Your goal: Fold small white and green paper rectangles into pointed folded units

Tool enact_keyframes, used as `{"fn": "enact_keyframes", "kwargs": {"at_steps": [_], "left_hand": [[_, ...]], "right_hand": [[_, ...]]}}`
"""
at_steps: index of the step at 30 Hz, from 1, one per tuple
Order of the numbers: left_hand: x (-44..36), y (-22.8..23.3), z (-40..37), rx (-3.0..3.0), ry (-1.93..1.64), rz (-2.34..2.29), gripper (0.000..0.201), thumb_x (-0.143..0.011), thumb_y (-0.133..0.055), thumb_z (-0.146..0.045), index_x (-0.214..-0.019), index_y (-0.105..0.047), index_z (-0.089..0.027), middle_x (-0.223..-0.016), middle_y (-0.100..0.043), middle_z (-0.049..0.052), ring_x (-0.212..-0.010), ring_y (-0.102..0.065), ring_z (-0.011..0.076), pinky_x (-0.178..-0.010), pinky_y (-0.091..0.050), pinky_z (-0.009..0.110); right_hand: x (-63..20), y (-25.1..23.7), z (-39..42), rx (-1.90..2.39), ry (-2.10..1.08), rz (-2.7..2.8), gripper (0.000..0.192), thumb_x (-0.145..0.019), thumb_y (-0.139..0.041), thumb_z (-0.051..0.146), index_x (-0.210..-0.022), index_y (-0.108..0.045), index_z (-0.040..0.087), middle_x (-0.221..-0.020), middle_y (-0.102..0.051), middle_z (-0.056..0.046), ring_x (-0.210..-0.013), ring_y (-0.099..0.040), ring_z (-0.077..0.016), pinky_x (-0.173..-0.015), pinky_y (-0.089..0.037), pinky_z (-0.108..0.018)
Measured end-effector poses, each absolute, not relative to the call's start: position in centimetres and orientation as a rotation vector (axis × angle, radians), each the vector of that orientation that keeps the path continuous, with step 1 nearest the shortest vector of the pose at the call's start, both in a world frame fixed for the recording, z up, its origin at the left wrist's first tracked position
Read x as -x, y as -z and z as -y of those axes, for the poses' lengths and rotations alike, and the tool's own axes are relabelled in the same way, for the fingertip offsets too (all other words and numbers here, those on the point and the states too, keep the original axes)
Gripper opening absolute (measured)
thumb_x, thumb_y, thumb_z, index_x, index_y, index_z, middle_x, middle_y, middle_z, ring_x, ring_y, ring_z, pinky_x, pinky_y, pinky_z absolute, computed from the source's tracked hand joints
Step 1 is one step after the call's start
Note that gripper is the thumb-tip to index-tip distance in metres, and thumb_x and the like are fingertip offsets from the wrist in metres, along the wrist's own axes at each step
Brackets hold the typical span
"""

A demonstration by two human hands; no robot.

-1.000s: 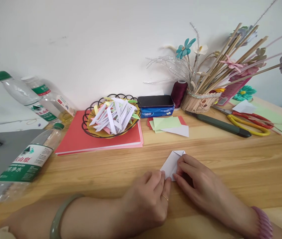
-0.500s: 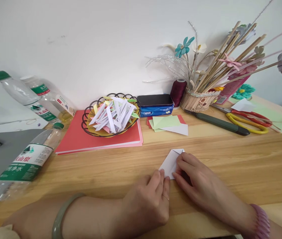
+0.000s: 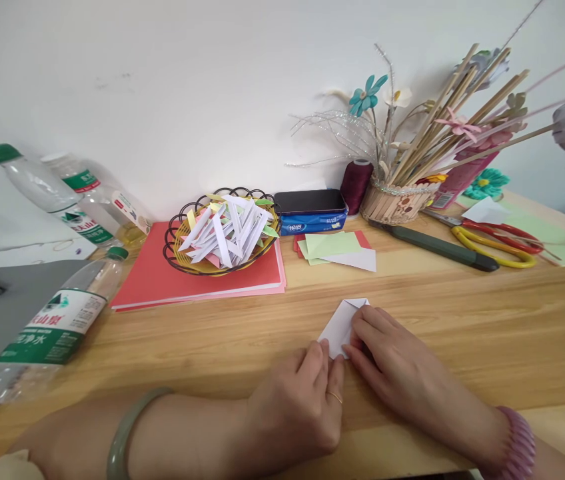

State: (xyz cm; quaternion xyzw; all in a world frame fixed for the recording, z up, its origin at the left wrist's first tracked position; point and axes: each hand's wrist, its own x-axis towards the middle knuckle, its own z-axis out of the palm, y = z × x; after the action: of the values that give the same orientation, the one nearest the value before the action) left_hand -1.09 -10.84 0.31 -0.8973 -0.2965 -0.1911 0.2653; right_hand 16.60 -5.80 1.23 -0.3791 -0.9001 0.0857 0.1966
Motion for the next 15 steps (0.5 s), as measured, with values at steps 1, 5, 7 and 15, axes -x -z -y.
{"fn": "enact_keyframes", "kwargs": {"at_steps": [1, 5, 7, 15], "left_hand": [[1.04, -0.34, 10.87, 2.421, 0.511, 0.802, 0.021, -0.084, -0.05, -0.007, -0.097, -0.062, 0.003, -0.09, -0.069, 0.022, -0.08, -0.068, 0.0271, -0.06, -0.053, 0.033], [0.85, -0.61, 11.0, 2.427, 0.484, 0.798, 0.021, -0.084, -0.048, -0.006, -0.094, -0.064, 0.001, -0.091, -0.07, 0.02, -0.081, -0.068, 0.0269, -0.061, -0.053, 0.032], [0.79, -0.75, 11.0, 2.423, 0.488, 0.801, 0.021, -0.084, -0.047, -0.006, -0.093, -0.065, 0.001, -0.09, -0.07, 0.019, -0.082, -0.068, 0.0268, -0.062, -0.053, 0.032], [0.83, -0.76, 10.95, 2.432, 0.531, 0.831, 0.021, -0.084, -0.045, -0.005, -0.091, -0.064, 0.0, -0.089, -0.07, 0.02, -0.078, -0.068, 0.0257, -0.059, -0.052, 0.032]], "right_hand": [[-16.6, -1.25, 5.8, 1.058, -0.227, 2.527, 0.015, -0.084, -0.041, 0.009, -0.073, -0.047, 0.017, -0.077, -0.05, -0.008, -0.071, -0.05, -0.0215, -0.065, -0.048, -0.04], [-16.62, -1.31, 5.8, 1.017, -0.139, 2.549, 0.015, -0.084, -0.041, 0.009, -0.073, -0.047, 0.017, -0.075, -0.05, -0.008, -0.07, -0.05, -0.0216, -0.064, -0.049, -0.04], [-16.66, -1.24, 5.89, 1.007, -0.112, 2.552, 0.015, -0.084, -0.04, 0.01, -0.074, -0.047, 0.017, -0.076, -0.051, -0.008, -0.072, -0.051, -0.0221, -0.067, -0.048, -0.041], [-17.51, -0.81, 6.33, 1.119, -0.371, 2.443, 0.007, -0.087, -0.039, 0.015, -0.087, -0.044, 0.02, -0.088, -0.05, -0.007, -0.075, -0.053, -0.0185, -0.066, -0.049, -0.034]]}}
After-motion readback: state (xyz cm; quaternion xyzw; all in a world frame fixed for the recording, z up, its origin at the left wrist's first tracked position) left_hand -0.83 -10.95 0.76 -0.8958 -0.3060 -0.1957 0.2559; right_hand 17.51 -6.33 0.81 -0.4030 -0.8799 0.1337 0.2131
